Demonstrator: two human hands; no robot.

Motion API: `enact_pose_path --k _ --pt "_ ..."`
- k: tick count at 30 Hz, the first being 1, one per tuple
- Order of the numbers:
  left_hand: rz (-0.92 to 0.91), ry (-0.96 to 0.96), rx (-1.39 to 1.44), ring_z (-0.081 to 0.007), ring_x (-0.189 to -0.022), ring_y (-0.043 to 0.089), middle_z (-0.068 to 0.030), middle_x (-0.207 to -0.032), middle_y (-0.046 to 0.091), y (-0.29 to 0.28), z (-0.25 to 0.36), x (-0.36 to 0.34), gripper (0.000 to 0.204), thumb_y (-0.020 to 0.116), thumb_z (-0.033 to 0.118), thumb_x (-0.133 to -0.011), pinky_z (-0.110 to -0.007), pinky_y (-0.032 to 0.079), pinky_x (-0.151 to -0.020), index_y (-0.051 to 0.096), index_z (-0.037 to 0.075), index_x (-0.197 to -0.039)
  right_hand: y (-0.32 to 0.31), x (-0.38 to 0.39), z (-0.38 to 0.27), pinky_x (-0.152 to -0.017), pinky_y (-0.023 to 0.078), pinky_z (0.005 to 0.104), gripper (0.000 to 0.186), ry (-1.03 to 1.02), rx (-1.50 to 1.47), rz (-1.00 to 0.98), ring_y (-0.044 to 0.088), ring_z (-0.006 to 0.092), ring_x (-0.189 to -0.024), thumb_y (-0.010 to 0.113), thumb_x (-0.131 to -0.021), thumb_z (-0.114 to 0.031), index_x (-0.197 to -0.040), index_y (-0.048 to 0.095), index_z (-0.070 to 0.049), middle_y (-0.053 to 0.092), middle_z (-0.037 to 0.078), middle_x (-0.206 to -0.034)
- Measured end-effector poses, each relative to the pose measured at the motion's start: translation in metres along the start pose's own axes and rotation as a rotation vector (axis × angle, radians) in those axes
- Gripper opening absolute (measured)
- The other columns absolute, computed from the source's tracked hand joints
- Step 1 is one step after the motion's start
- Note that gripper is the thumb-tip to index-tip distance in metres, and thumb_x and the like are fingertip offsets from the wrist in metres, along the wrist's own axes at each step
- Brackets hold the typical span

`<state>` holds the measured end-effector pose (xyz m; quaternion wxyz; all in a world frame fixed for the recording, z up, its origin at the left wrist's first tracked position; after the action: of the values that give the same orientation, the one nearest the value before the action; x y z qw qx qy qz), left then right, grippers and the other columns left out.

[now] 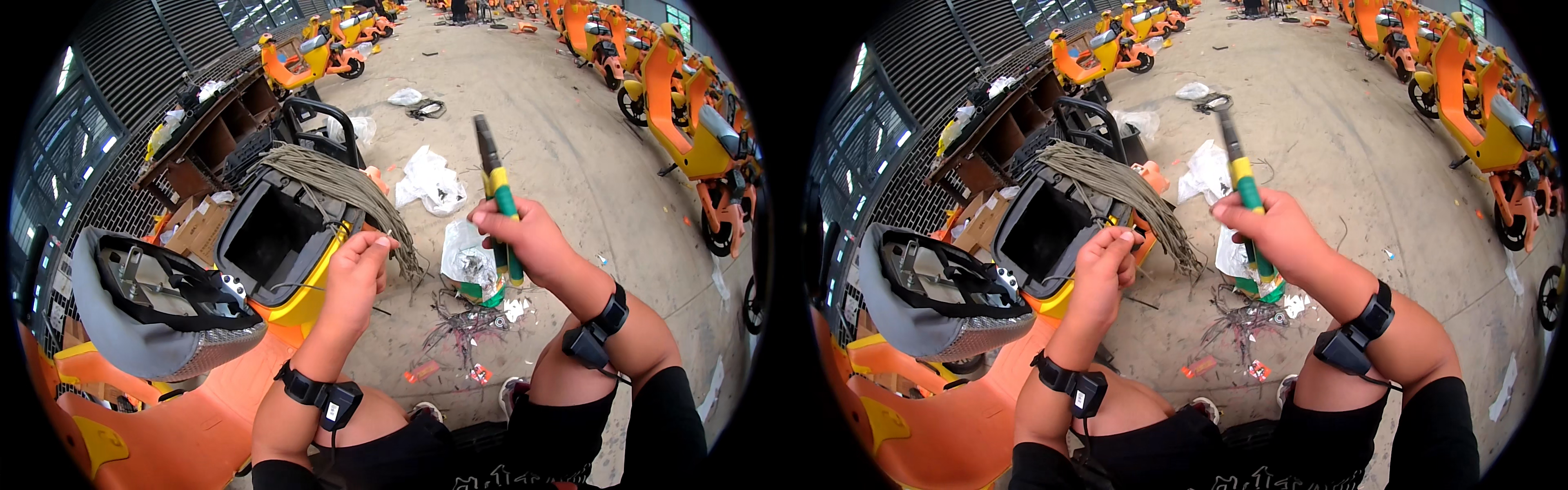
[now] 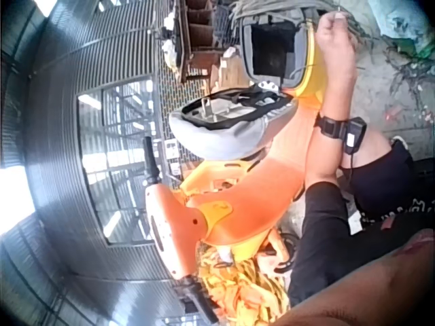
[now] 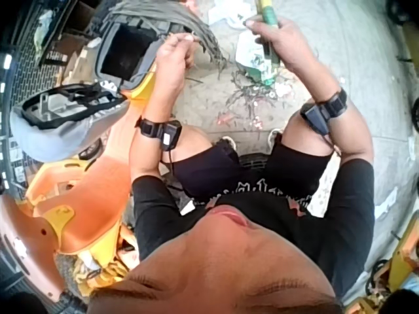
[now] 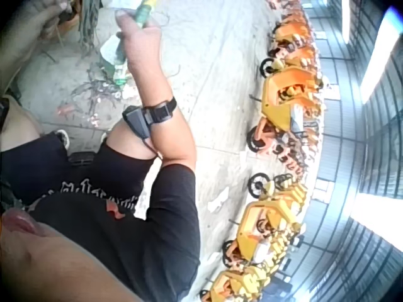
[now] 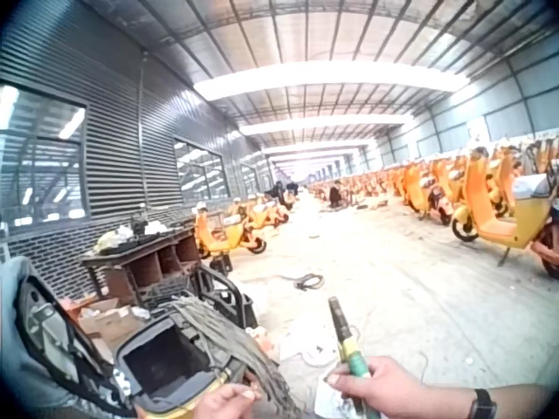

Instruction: The person uses pliers to strip insulation from wires on a motorcycle wiring harness and twists the copper ends together while sitting in a large warehouse.

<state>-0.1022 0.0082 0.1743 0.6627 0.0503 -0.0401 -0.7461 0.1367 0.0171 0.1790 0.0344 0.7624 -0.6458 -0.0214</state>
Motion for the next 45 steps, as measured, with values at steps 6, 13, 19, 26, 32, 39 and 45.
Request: enact_pose_path --k 6,13,19,26,32,39,45 --pt "-0.170 -0.012 -0.297 -0.0024 -0.057 0.038 0.0067 -0.068 0.048 0.020 -0.009 0.001 0.018 0.059 0.019 -0.096 -0.020 0.031 -0.052 0.063 0.002 -0.094 0.031 0.025 -0.018 -0.085 0.049 0.0350 0.023 -0.580 0.571 -0.065 0.059 0.0259 -0.101 0.075 -0.082 -0.018 -0.100 0.072 -0.004 0.058 0.011 -0.109" --pt "-0.333 0.060 -0.465 -0.0024 -0.061 0.040 0.0054 -0.066 0.050 0.037 -0.011 0.013 0.018 0.058 0.016 -0.096 -0.024 0.035 -0.055 0.064 -0.002 -0.098 0.037 0.024 -0.014 -0.083 0.050 0.0379 0.018 -0.672 0.788 -0.092 0.059 0.0313 -0.098 0.075 -0.078 -0.016 -0.089 0.069 -0.003 0.058 0.013 -0.109" --pt "-0.339 0.108 -0.431 -0.0061 -0.064 0.048 -0.0019 -0.072 0.062 0.038 -0.009 0.015 0.024 0.058 0.015 -0.095 -0.027 0.041 -0.059 0.065 -0.005 -0.107 0.042 0.028 -0.008 -0.084 0.051 0.0384 0.019 -0.683 0.794 -0.156 0.060 0.0310 -0.100 0.075 -0.076 -0.014 -0.089 0.069 -0.002 0.058 0.013 -0.111" --pt "-0.352 0.054 -0.582 -0.0066 -0.059 0.045 -0.0015 -0.064 0.056 0.041 -0.006 0.018 0.021 0.059 0.014 -0.094 -0.028 0.039 -0.055 0.065 -0.005 -0.100 0.044 0.028 -0.011 -0.084 0.051 0.0399 0.021 -0.618 0.748 -0.200 0.061 0.0337 -0.096 0.072 -0.073 -0.015 -0.087 0.067 0.000 0.059 0.016 -0.110" --pt "-0.371 0.001 -0.577 -0.0067 -0.057 0.043 0.0000 -0.061 0.052 0.041 -0.008 0.021 0.019 0.059 0.015 -0.093 -0.028 0.036 -0.053 0.064 -0.003 -0.093 0.042 0.024 -0.007 -0.082 0.050 0.0378 0.021 -0.519 0.645 -0.257 0.061 0.0330 -0.093 0.071 -0.070 -0.015 -0.080 0.065 0.002 0.059 0.017 -0.110" --pt "-0.375 0.005 -0.497 -0.0046 -0.058 0.041 0.0037 -0.063 0.050 0.034 -0.008 0.025 0.017 0.058 0.014 -0.094 -0.026 0.035 -0.052 0.063 -0.002 -0.091 0.036 0.025 -0.008 -0.078 0.049 0.0358 0.019 -0.474 0.595 -0.319 0.060 0.0285 -0.089 0.069 -0.070 -0.012 -0.078 0.061 0.003 0.059 0.015 -0.109" --pt "-0.362 -0.021 -0.510 -0.0029 -0.058 0.039 0.0056 -0.062 0.048 0.024 -0.003 0.026 0.016 0.059 0.015 -0.094 -0.024 0.034 -0.052 0.063 0.000 -0.091 0.028 0.024 -0.006 -0.076 0.049 0.0321 0.012 -0.412 0.547 -0.313 0.058 0.0218 -0.086 0.068 -0.066 -0.003 -0.074 0.060 0.002 0.059 0.012 -0.103"
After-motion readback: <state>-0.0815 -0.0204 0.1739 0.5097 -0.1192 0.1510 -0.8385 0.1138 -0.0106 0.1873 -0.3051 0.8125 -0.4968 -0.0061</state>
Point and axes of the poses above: each hand's wrist, its own x-axis away from the middle knuckle, its own y-axis out of the palm, z = x × y, the point moved 5 cm from there along -x, towards the middle knuckle
